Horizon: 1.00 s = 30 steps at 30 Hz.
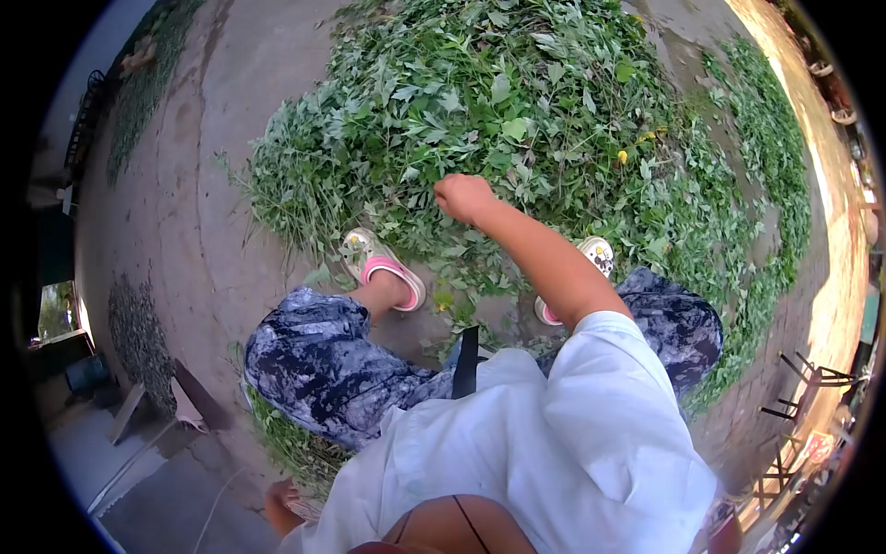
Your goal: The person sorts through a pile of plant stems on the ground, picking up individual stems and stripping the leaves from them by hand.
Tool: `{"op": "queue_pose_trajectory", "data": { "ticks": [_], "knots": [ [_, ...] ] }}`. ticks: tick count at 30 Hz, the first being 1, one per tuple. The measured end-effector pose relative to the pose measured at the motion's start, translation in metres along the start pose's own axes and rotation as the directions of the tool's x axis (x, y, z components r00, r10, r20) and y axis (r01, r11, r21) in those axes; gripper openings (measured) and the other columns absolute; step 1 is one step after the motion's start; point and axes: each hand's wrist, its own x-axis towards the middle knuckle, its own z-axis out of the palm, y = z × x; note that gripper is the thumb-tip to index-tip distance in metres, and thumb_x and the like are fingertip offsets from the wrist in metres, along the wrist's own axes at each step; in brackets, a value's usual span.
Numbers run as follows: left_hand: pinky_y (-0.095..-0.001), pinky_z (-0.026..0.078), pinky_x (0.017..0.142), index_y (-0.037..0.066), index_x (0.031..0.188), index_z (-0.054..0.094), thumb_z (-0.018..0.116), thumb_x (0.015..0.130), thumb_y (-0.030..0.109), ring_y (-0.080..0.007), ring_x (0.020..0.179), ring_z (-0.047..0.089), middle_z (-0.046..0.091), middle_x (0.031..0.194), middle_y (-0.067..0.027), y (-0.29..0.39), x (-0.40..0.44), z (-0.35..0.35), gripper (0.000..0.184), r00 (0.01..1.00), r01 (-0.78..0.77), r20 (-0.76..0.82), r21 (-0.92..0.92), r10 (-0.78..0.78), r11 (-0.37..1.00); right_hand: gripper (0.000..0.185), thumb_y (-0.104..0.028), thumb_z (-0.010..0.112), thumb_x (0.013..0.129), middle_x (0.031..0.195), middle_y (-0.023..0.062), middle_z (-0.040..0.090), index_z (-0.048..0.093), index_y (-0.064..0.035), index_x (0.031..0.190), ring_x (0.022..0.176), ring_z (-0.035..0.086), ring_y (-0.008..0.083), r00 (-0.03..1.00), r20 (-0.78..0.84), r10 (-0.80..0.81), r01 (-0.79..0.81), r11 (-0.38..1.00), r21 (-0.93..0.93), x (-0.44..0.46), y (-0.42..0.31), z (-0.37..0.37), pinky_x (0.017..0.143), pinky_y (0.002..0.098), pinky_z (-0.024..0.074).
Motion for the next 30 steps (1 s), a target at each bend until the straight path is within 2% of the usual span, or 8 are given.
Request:
{"op": "queue_pose_trajectory", "data": {
  "ticks": [2, 3, 9, 13, 15, 18, 26, 30],
  "knots": [
    [-0.0375, 0.045, 0.075, -0.005, 0.106, 0.050, 0.046, 0.085, 0.030, -0.0285, 0.083, 0.059, 0.058, 0.101, -0.0186, 0.092, 0.001, -0.034, 0.040, 0.845, -0.399, -0.233, 0.322, 0.481, 0.859, 0.012, -0.019, 0.051, 0.076, 0.084, 0.0071, 0.057, 0.057, -0.0087, 0.079, 0.080, 0.055, 0.0264, 0.968, -0.172, -0.181, 0.181, 0.983, -0.014, 0.015, -0.028, 0.019, 0.069, 0.0390, 0.0457],
    [-0.0309, 0.045, 0.073, -0.006, 0.106, 0.051, 0.045, 0.086, 0.025, -0.0240, 0.086, 0.059, 0.059, 0.098, -0.0161, 0.123, 0.031, -0.042, 0.037, 0.502, -0.645, -0.406, 0.412, 0.763, 0.644, 0.010, -0.017, 0.051, 0.077, 0.083, 0.0059, 0.056, 0.057, -0.0084, 0.078, 0.081, 0.054, 0.0249, 0.933, -0.220, -0.285, 0.278, 0.959, -0.064, 0.023, -0.041, 0.027, 0.072, 0.0380, 0.0448],
    [-0.0248, 0.042, 0.070, -0.003, 0.105, 0.054, 0.044, 0.090, 0.023, -0.0112, 0.074, 0.052, 0.058, 0.082, -0.0057, 0.370, -0.180, -0.013, 0.031, 0.263, -0.965, -0.414, -0.107, 0.871, 0.241, 0.021, -0.016, 0.048, 0.077, 0.104, 0.0011, 0.056, 0.061, -0.0139, 0.094, 0.103, 0.045, 0.0174, 0.718, -0.270, -0.641, 0.460, 0.729, -0.507, 0.056, -0.075, 0.096, 0.101, 0.0414, 0.0221],
    [-0.0218, 0.040, 0.065, -0.002, 0.097, 0.057, 0.046, 0.089, 0.019, -0.0085, 0.069, 0.049, 0.054, 0.073, -0.0022, 0.399, -0.308, 0.008, 0.025, 0.093, -0.987, -0.373, -0.154, 0.923, 0.037, 0.020, -0.017, 0.050, 0.074, 0.088, 0.0019, 0.063, 0.064, -0.0149, 0.088, 0.095, 0.051, 0.0209, 0.926, 0.294, -0.236, 0.363, 0.770, -0.525, 0.059, -0.079, 0.074, 0.104, 0.0439, 0.0179],
    [-0.0212, 0.039, 0.064, -0.002, 0.095, 0.059, 0.046, 0.089, 0.018, -0.0080, 0.067, 0.048, 0.054, 0.072, -0.0023, 0.401, -0.345, 0.019, 0.024, 0.022, -0.989, -0.354, -0.146, 0.935, -0.032, 0.015, -0.014, 0.052, 0.072, 0.075, 0.0020, 0.063, 0.066, -0.0135, 0.079, 0.085, 0.055, 0.0200, 0.939, 0.139, -0.316, 0.343, 0.804, -0.486, 0.055, -0.073, 0.060, 0.100, 0.0392, 0.0266],
    [-0.0194, 0.039, 0.065, -0.001, 0.093, 0.060, 0.049, 0.087, 0.016, -0.0069, 0.071, 0.049, 0.055, 0.074, -0.0007, 0.406, -0.377, 0.038, 0.021, -0.058, -0.959, -0.153, -0.265, 0.986, -0.098, 0.013, -0.010, 0.058, 0.071, 0.073, 0.0072, 0.062, 0.064, -0.0083, 0.082, 0.076, 0.058, 0.0204, 0.825, -0.439, -0.356, 0.418, 0.907, 0.051, 0.048, -0.078, 0.012, 0.078, 0.0297, 0.0423],
    [-0.0261, 0.039, 0.081, 0.001, 0.116, 0.048, 0.047, 0.089, 0.021, -0.0152, 0.102, 0.051, 0.053, 0.114, -0.0088, 0.456, -0.391, 0.098, 0.034, 0.234, -0.709, -0.018, -0.688, 0.972, 0.158, 0.037, -0.007, 0.059, 0.079, 0.085, 0.0032, 0.062, 0.050, -0.0045, 0.115, 0.079, 0.055, 0.0072, 0.924, -0.321, 0.207, 0.278, 0.214, 0.937, -0.044, -0.126, -0.079, 0.074, 0.0235, 0.0430],
    [-0.0273, 0.040, 0.080, 0.002, 0.113, 0.051, 0.047, 0.089, 0.020, -0.0147, 0.101, 0.051, 0.054, 0.112, -0.0069, 0.470, -0.397, 0.122, 0.030, -0.040, -0.574, -0.059, -0.816, 0.997, -0.071, 0.040, -0.006, 0.057, 0.080, 0.085, 0.0059, 0.062, 0.044, -0.0015, 0.118, 0.081, 0.057, 0.0088, 0.965, -0.188, 0.185, 0.197, -0.030, 0.980, -0.071, -0.147, -0.091, 0.076, 0.0239, 0.0435]
  ]
}}
